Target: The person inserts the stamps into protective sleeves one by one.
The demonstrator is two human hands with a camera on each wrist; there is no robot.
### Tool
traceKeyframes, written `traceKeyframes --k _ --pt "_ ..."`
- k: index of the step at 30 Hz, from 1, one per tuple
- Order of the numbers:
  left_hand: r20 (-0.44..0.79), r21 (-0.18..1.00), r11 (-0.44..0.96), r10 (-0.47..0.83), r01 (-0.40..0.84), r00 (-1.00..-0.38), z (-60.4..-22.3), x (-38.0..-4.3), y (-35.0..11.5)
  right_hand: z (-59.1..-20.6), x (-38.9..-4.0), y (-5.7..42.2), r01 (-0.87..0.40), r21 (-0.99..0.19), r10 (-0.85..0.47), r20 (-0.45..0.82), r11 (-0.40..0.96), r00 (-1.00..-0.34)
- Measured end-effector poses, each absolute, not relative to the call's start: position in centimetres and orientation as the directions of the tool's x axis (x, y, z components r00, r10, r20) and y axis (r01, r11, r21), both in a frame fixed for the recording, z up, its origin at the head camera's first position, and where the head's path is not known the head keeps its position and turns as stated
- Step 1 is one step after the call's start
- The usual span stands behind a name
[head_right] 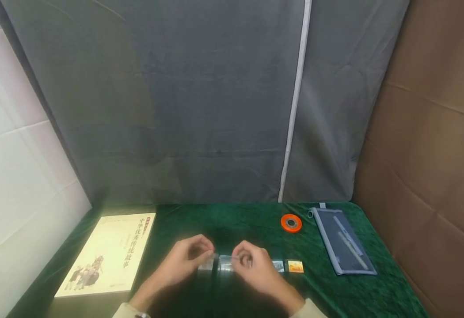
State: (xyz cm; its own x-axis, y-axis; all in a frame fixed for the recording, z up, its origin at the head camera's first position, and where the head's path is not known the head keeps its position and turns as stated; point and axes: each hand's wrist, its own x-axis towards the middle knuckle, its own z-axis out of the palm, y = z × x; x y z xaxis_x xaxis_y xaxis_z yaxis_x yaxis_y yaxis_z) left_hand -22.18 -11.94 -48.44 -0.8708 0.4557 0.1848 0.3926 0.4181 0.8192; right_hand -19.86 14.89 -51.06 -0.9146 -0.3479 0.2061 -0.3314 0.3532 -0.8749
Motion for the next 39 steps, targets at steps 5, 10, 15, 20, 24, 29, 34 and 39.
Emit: traceKeyframes --k 5,10,15,20,24,29,34,39 --pt "0.177 0.863 0.351 0.464 0.363 -0.868 -49.0 -21.9 -9.5 -51.9 -19.3 17.4 -0.331 -0.892 -0.315 0.233 0.308 -0.920" --pt "0.170 0.889 0.311 0.454 0.335 -0.874 -49.7 -21.2 -7.9 -52.4 -18.8 18.7 -0.286 -0.934 -0.289 0.219 0.215 -0.932" --pt "0.149 0.937 0.224 0.440 0.268 -0.886 -50.3 -20.5 -7.1 -52.8 -18.7 19.1 -0.211 -0.966 -0.235 0.172 0.153 -0.957" --pt "0.126 0.969 0.137 0.449 0.207 -0.885 -50.8 -20.0 -6.7 -53.1 -18.7 19.5 -0.191 -0.976 -0.238 0.163 0.100 -0.958" --pt "0.108 0.979 0.103 0.467 0.175 -0.878 -51.2 -19.8 -6.4 -53.4 -18.6 19.7 -0.227 -0.973 -0.267 0.210 0.034 -0.941" --pt "0.100 0.984 0.079 0.479 0.156 -0.872 -51.4 -19.8 -6.1 -53.7 -18.5 19.8 -0.266 -0.964 -0.265 0.260 -0.015 -0.928" --pt "0.098 0.984 0.083 0.479 0.156 -0.872 -51.3 -19.8 -6.0 -53.8 -18.5 20.0 -0.284 -0.958 -0.262 0.284 -0.038 -0.922" --pt "0.092 0.984 0.087 0.485 0.153 -0.870 -51.2 -19.8 -5.9 -53.9 -18.5 20.1 -0.287 -0.957 -0.271 0.289 -0.049 -0.918"
